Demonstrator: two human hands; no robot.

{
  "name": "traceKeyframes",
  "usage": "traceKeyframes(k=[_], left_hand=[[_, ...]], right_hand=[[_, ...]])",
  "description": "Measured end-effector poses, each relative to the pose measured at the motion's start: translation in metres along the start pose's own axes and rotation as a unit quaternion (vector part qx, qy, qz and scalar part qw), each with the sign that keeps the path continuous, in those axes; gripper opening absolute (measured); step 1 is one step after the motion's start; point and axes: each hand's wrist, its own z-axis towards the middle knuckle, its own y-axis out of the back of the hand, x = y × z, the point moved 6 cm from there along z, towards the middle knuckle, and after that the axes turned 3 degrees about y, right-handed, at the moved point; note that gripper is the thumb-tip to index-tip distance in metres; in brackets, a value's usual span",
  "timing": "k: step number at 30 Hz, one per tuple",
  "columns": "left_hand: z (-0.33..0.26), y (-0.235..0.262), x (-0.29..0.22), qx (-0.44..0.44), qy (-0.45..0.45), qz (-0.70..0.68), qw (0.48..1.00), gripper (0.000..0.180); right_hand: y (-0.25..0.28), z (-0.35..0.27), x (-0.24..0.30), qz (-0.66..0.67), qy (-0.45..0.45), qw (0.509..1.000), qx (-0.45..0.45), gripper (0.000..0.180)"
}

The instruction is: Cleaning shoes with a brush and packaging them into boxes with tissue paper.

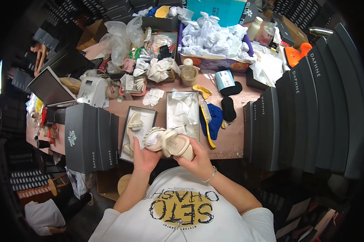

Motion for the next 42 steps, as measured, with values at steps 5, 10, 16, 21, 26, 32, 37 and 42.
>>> traceKeyframes(k=[5, 10, 16, 21, 26, 32, 37, 42], left_hand=[[0.009, 0.001, 0.013, 0.025, 0.060, 0.026, 0.998, 0.070], [0.028, 0.009, 0.025, 0.066, 0.109, 0.011, 0.992, 0.063], [0.022, -0.018, 0.028, 0.085, 0.100, -0.033, 0.991, 0.042], [0.025, -0.008, 0.039, 0.071, 0.115, -0.036, 0.990, 0.036], [0.027, -0.014, 0.009, -0.004, -0.163, 0.161, 0.974, 0.039], [0.016, -0.002, 0.029, -0.025, -0.123, 0.152, 0.980, 0.043], [0.013, -0.002, 0.061, 0.068, 0.020, 0.355, 0.932, 0.049], [0.099, -0.028, 0.038, 0.092, -0.297, 0.759, 0.573, 0.064]], right_hand=[[-0.014, 0.002, 0.028, -0.146, 0.133, 0.979, 0.059, 0.068], [-0.020, -0.002, 0.030, -0.221, 0.203, 0.949, 0.096, 0.076], [-0.027, -0.010, 0.020, -0.262, 0.249, 0.924, 0.122, 0.076], [-0.019, -0.015, 0.012, -0.193, 0.222, 0.943, 0.155, 0.068], [0.001, 0.000, -0.028, 0.010, -0.046, 0.987, 0.155, 0.070], [-0.029, 0.016, -0.037, -0.290, 0.018, 0.916, 0.277, 0.104], [0.010, -0.011, -0.069, -0.260, -0.037, 0.950, 0.170, 0.082], [0.098, -0.054, -0.079, -0.067, -0.144, 0.987, 0.007, 0.059]])
